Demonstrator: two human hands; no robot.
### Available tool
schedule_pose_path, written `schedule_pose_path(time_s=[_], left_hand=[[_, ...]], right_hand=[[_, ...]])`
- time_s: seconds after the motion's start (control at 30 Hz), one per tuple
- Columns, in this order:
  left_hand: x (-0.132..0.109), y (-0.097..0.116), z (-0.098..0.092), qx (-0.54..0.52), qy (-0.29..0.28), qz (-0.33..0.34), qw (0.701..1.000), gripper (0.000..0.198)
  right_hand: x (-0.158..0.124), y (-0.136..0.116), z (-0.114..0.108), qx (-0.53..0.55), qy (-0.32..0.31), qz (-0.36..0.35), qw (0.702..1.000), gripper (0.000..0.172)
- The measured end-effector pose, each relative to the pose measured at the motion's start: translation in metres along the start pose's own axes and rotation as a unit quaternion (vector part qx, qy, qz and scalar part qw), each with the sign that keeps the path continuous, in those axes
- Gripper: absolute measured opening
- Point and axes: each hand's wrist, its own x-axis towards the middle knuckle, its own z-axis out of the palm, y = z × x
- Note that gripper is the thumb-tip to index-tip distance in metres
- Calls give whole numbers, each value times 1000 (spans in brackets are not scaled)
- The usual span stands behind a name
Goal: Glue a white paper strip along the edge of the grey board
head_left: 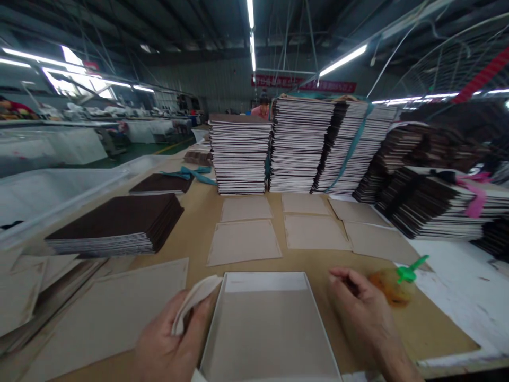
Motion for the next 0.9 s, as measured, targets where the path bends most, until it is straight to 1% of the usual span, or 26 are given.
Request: schedule_pose_path(time_s=[0.07,0.1,0.13,0.17,0.23,0.3,0.43,0.57,0.63,0.73,0.9], left_hand=[[-8,-7,0,10,-90,97,991,25],[-10,-10,4,29,-130,143,981,30],[-11,-13,9,59,-163,179,968,43],[-11,-14,15,94,-186,192,959,55],[-9,-12,26,166,-224,181,943,74],[-6,-7,34,220,-257,164,927,82],[-1,5,36,271,-279,147,909,82],[-1,13,32,294,-302,141,896,81],[-1,17,32,314,-301,138,890,80],[-2,19,34,350,-293,120,882,79],[-2,9,38,328,-300,125,887,78]], right_hand=[[-8,-7,6,-19,-49,-62,997,37],[-12,-10,12,-42,-76,-107,990,37],[-16,-11,20,-75,-99,-157,980,38],[-19,-12,28,-117,-116,-206,965,40],[-24,-10,45,-203,-127,-278,930,45],[-26,-6,58,-269,-138,-319,898,48],[-26,3,70,-342,-133,-378,850,48],[-27,5,73,-375,-104,-421,819,47],[-27,6,73,-383,-91,-434,811,47],[-27,6,75,-384,-75,-442,807,47],[-26,4,75,-380,-68,-448,806,48]])
